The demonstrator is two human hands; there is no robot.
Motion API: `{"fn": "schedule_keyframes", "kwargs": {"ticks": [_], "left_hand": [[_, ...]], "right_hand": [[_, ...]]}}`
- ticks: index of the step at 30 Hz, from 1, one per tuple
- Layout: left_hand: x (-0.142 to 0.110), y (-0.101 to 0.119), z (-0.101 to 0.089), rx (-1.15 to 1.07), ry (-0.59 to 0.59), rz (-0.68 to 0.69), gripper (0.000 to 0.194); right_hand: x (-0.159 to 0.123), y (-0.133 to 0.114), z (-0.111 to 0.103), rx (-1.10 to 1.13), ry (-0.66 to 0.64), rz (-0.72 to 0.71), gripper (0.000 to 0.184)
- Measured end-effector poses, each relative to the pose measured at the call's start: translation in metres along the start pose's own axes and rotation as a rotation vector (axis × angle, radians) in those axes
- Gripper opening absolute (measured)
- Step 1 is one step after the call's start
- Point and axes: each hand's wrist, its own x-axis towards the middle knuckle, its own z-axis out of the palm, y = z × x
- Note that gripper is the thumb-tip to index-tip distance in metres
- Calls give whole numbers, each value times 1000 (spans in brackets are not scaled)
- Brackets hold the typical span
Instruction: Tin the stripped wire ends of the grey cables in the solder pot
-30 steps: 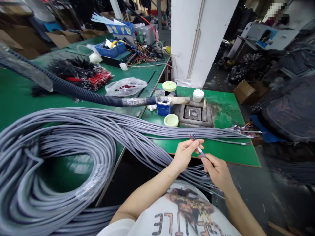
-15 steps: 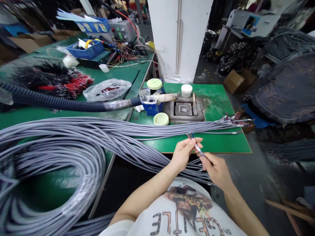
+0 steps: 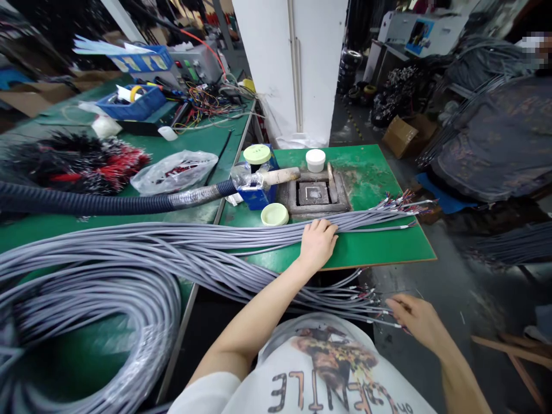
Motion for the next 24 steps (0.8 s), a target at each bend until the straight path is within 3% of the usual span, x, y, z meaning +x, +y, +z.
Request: {"fn": "schedule_keyframes", "kwargs": {"ticks": [6, 13, 18, 24], "left_hand": [[14, 1, 6, 169, -46, 102, 14], [30, -12, 9, 195, -142, 327, 14], [35, -12, 1, 209, -128, 355, 17], [16, 9, -22, -7, 73, 240, 23]], "right_hand": [[41, -79, 42, 466, -307, -154, 36], [91, -119, 51, 1063, -433, -90, 37], [111, -123, 37, 1246, -282, -97, 32], [125, -110, 1, 1372, 141, -200, 30]]}}
